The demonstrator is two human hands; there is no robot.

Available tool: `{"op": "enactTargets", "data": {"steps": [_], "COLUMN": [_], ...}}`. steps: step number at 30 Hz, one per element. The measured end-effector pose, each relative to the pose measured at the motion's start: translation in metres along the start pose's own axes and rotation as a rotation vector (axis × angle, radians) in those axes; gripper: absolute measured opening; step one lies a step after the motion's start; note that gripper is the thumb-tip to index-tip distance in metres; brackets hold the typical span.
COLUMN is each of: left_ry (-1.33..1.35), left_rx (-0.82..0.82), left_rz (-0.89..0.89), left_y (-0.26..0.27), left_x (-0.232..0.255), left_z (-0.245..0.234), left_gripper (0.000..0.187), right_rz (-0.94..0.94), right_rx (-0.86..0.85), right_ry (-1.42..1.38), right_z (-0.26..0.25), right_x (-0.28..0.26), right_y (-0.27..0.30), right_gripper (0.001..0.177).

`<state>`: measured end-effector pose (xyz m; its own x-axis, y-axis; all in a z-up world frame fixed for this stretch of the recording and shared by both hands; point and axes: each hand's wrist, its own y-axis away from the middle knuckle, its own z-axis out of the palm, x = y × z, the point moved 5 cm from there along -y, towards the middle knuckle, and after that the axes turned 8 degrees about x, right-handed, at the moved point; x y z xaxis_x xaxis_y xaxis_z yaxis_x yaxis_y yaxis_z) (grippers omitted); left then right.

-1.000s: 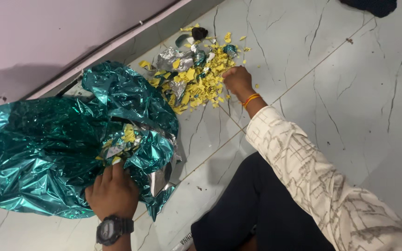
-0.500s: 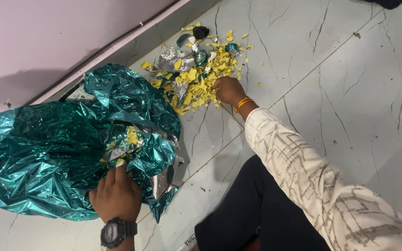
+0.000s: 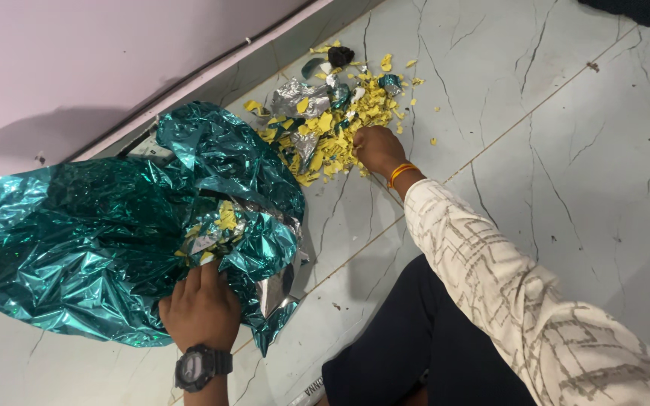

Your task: The person sits on a tiled floor and uses their hands to pick up small pieces of yellow and silver confetti, placing them into a teal plastic bag. The person repeatedly scoops debris from the floor into the bag.

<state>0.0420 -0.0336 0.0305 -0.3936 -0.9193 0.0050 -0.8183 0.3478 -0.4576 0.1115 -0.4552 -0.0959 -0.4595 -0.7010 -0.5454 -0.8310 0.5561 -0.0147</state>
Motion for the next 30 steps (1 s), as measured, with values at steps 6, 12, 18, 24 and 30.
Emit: {"op": "enactTargets", "data": {"steps": [6, 12, 18, 24, 30], "left_ry": [0.042, 0.039, 0.084, 0.168, 0.198], "left_rx": [0.021, 0.015, 0.044, 0.09, 0.142], "left_rz": [-0.01, -0.013, -0.019, -0.021, -0.057], "left_y": [-0.001, 0.0, 0.0, 0.005, 0.007], "left_x": [0.0, 0.0, -0.001, -0.008, -0.014], "left_z": [-0.003, -0.002, -0.003, -0.001, -0.001], "left_gripper": [0.021, 0.02, 0.02, 0.024, 0.024], "right_rz": [0.03, 0.035, -0.022, -0.177, -0.546], "right_rx": [0.032, 0.074, 0.013, -0.17, -0.35], "right_ry": [-0.027, -0.096, -0.497, -0.862, -0.706], "right_z": [-0.001, 0.008, 0.008, -0.016, -0.042], "right_x": [0.005, 0.014, -0.012, -0.106, -0.201], "right_y": [-0.003, -0.012, -0.016, 0.026, 0.12], "right_gripper": [0.01, 0.007, 0.009, 0.007, 0.028]}}
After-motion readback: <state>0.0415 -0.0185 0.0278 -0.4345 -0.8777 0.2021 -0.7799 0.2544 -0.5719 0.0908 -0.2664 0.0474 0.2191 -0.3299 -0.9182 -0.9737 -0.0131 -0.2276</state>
